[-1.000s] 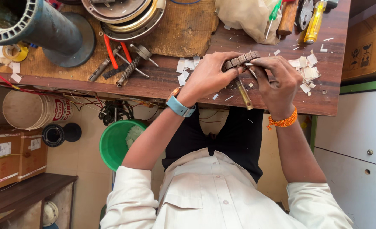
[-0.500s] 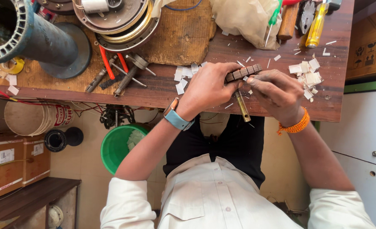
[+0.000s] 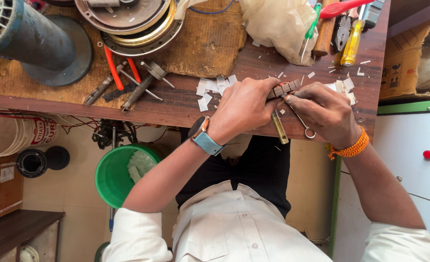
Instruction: The person cuts small white insulating pieces with scissors and places them into slots on a circular motor stator. They use a green-handled screwdriver to press the pieces into place and adjust the stator orientation on the workbench.
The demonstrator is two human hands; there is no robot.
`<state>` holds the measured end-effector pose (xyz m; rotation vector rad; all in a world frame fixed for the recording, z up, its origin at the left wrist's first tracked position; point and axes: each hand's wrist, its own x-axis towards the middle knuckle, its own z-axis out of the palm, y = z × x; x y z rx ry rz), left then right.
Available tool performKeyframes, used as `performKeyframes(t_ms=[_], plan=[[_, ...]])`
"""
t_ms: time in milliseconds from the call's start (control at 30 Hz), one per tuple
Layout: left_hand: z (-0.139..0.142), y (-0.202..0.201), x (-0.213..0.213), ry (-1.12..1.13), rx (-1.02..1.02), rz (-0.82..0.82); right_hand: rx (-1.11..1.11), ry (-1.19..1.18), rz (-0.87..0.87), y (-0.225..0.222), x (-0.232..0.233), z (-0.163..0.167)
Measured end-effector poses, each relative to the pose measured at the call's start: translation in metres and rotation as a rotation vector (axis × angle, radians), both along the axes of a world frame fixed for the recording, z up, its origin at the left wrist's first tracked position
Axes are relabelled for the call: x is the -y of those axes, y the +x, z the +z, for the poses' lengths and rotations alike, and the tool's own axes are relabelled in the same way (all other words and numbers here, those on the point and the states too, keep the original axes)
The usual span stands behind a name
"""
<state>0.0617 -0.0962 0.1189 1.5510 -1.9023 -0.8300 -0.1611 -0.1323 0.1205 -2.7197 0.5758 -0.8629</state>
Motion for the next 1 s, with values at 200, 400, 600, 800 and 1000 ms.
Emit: performKeyframes(t_ms=[200, 400, 600, 800, 1000], plan=[[-0.0045, -0.0016, 0.0018, -0.047, -0.016, -0.003, -0.061, -0.031, -0.028, -0.0017, -0.0040, 0.0042], [-0.0090, -0.0042, 0.0038, -0.043, -0.006, -0.010, -0.046, -0.056, -0.045, -0.0015, -0.0069, 0.0026], [-0.0063, -0.0022, 0.0078, -0.030, -0.005, -0.041, -0.096, -0.115, -0.046, -0.0008, -0.0060, 0.0041], [-0.0056, -0.0040, 0.0095, -0.053, -0.033, -0.038, -0.048, -0.047, -0.047, -0.0048, -0.0004, 0.0033], [-0.0066, -0.0040, 0.0087, -0.028, -0.037, -0.033, -0.069, -0.058, -0.029, -0.0057, 0.0012, 0.0046]])
